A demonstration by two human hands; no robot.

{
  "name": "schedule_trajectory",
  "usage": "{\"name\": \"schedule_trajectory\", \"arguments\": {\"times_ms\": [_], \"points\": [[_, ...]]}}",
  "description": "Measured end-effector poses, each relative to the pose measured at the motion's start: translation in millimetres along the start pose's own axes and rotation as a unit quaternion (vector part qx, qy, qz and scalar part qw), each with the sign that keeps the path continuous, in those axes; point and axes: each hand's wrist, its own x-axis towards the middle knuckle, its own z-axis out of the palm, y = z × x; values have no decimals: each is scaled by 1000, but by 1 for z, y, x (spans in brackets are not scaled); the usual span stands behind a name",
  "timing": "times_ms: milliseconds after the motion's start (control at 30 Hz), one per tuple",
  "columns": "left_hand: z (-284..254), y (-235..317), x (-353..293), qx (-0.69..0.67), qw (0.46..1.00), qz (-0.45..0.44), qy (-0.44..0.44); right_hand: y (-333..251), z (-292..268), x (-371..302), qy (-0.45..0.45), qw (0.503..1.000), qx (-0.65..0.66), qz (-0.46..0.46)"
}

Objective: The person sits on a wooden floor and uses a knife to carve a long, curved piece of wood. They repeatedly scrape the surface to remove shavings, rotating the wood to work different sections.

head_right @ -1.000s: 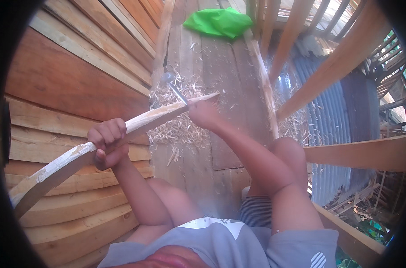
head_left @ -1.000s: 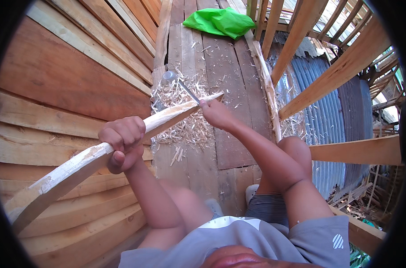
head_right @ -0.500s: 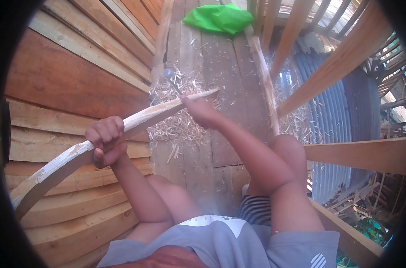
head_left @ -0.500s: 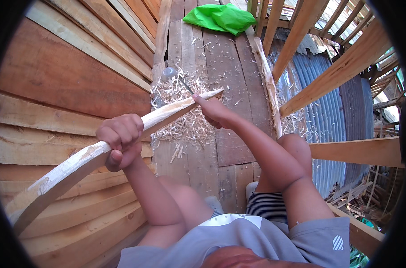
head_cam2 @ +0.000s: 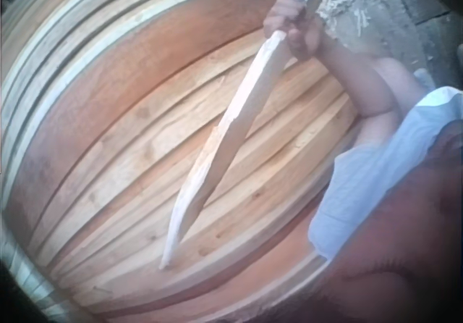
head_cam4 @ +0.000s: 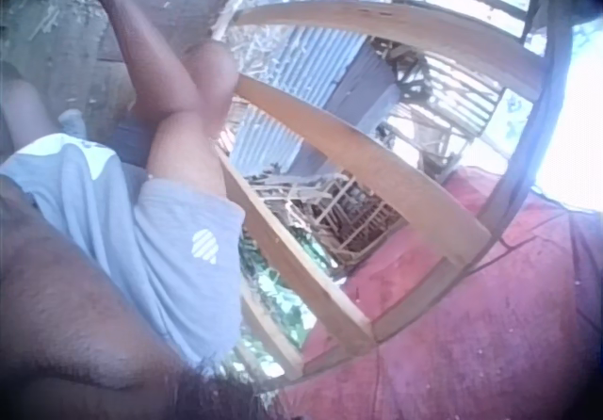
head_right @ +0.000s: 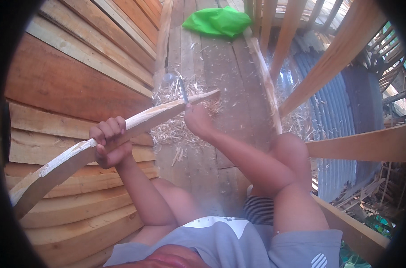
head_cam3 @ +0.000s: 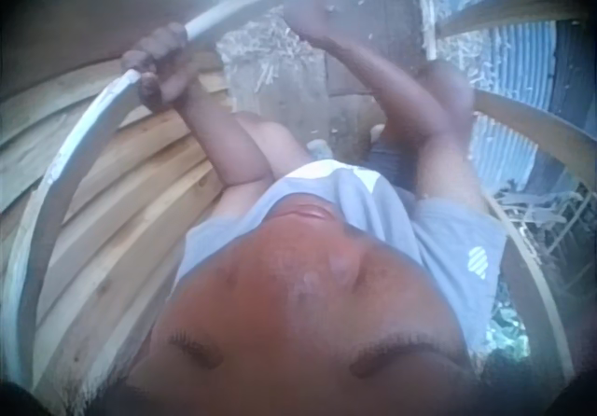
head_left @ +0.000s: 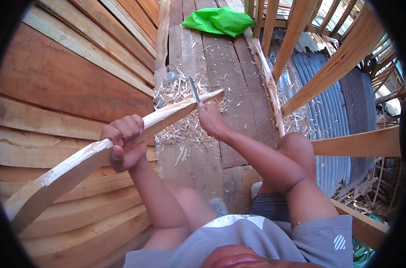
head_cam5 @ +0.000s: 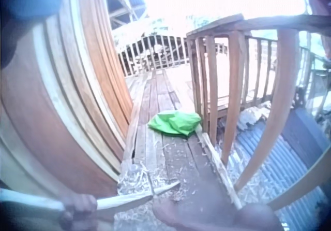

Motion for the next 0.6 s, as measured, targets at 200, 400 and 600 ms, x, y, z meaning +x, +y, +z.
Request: {"name": "schedule_trajectory", "arguments": {"times_ms": [200,400,600], "points": [[3,-3,-3,15,999,-1,30,28,-11,15,103,986,-134,-6],[-3,0,-3,12,1000,8,25,15,-3,6,48,993,-40,103],[2,-7,3,-31,999,-5,-10,46,-37,45,149,983,7,111]]}}
